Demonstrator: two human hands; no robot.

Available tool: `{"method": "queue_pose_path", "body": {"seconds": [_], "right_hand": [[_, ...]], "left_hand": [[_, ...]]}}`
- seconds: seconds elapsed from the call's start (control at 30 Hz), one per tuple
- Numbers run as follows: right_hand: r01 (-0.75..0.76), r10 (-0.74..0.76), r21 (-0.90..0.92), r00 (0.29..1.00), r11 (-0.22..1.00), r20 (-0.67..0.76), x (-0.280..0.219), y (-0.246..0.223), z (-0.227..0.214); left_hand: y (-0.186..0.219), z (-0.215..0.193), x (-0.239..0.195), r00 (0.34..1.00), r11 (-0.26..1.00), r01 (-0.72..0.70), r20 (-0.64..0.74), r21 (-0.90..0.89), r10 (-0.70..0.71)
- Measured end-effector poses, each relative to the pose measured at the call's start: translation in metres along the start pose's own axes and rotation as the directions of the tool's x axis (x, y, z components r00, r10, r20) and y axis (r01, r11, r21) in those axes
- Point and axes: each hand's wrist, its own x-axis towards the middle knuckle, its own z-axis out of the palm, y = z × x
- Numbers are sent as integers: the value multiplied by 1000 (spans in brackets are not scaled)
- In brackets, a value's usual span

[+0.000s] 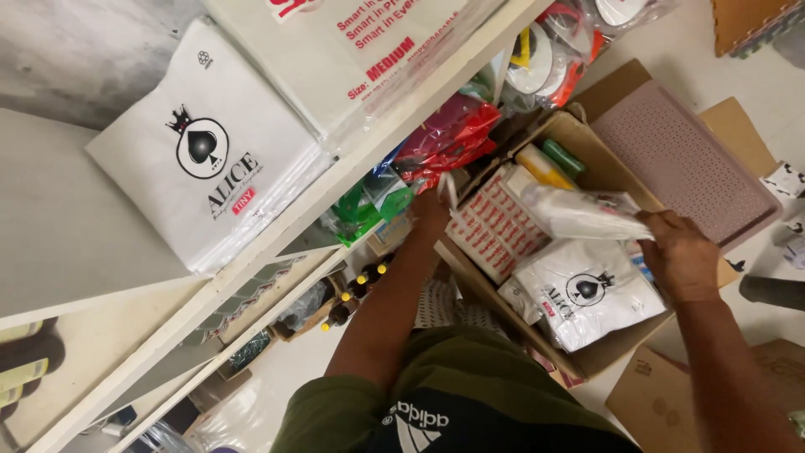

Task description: Organizing and stocking various packaged goods and plastic bags from a cardboard box onto store shelves.

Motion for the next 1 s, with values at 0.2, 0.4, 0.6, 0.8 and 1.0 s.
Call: {"method": "queue_pose_path", "body": {"seconds": [0.2, 0.4, 0.6, 0.8, 1.0], "right_hand": [[-385, 377, 320, 922, 865, 92, -45, 8, -10], [-766, 572, 537, 631, 352, 525, -69, -5, 57], [-480, 410, 221, 863, 849, 295, -51, -71, 146], [-131, 172, 388, 982, 912, -73, -2, -143, 66], [-22, 24, 151, 1000, 988, -11, -4, -103, 98]], "left_hand": [[14, -60, -33, 991, 920, 24, 130, -391, 29], [7, -61, -13, 739, 268, 657, 672, -705, -45], [44, -87, -32, 834, -94, 552, 547, -828, 77], [69, -25, -64, 705, 57, 596, 555, -801, 442], [83, -18, -78, 491, 68, 830, 783, -553, 382]]}}
